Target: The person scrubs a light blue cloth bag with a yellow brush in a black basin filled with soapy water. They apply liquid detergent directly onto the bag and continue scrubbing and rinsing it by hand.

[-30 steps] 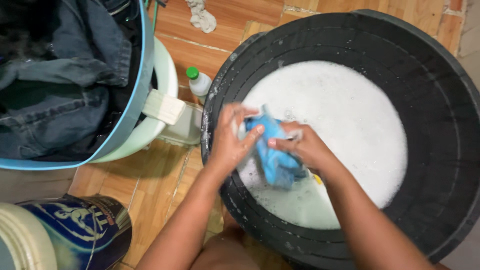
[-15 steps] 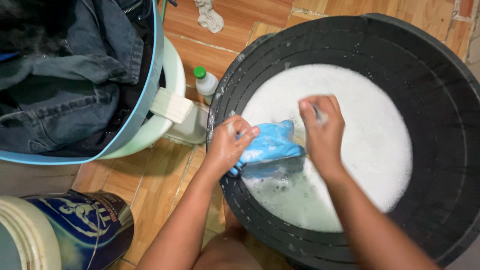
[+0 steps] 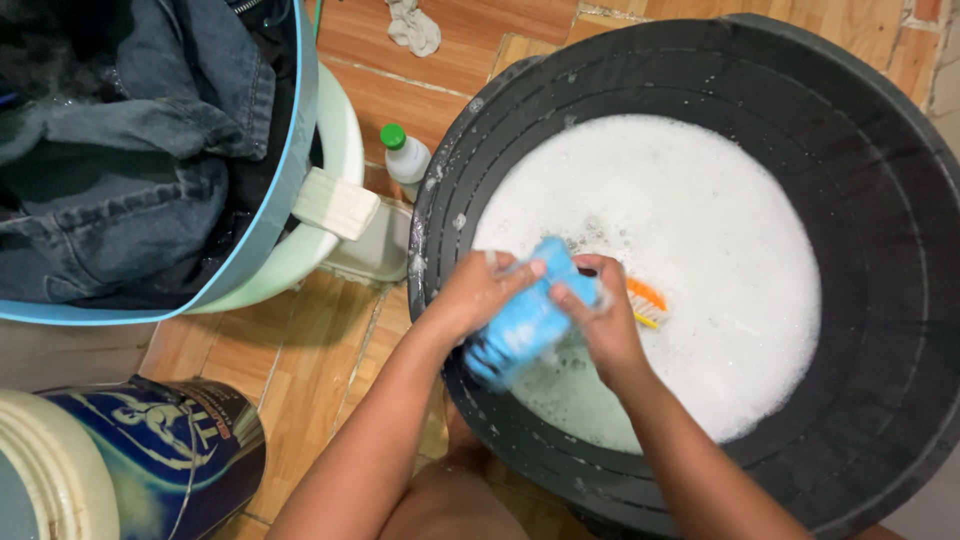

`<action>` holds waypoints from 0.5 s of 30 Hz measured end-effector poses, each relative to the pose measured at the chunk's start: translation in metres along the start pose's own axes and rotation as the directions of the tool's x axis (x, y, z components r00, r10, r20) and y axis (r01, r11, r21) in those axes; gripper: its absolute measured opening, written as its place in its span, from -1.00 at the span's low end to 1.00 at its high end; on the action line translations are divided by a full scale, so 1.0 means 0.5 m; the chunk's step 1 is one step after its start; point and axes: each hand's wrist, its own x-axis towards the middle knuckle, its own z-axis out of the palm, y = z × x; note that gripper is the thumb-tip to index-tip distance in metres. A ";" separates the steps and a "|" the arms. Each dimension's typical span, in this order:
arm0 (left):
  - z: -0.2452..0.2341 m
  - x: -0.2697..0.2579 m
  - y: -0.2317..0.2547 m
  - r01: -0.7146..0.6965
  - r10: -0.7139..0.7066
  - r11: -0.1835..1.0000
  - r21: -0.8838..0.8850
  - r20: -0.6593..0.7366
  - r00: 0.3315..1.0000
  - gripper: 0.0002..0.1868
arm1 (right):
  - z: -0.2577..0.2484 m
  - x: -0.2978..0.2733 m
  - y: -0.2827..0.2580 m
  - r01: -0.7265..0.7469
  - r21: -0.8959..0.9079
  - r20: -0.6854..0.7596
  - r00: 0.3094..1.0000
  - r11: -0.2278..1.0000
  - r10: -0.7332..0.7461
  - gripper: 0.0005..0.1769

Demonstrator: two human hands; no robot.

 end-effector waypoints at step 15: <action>-0.020 0.001 -0.041 0.091 0.002 0.977 0.191 -0.437 0.899 -0.67 | 0.069 0.084 -0.017 0.251 -0.413 0.005 0.962 0.876 -0.273 -0.71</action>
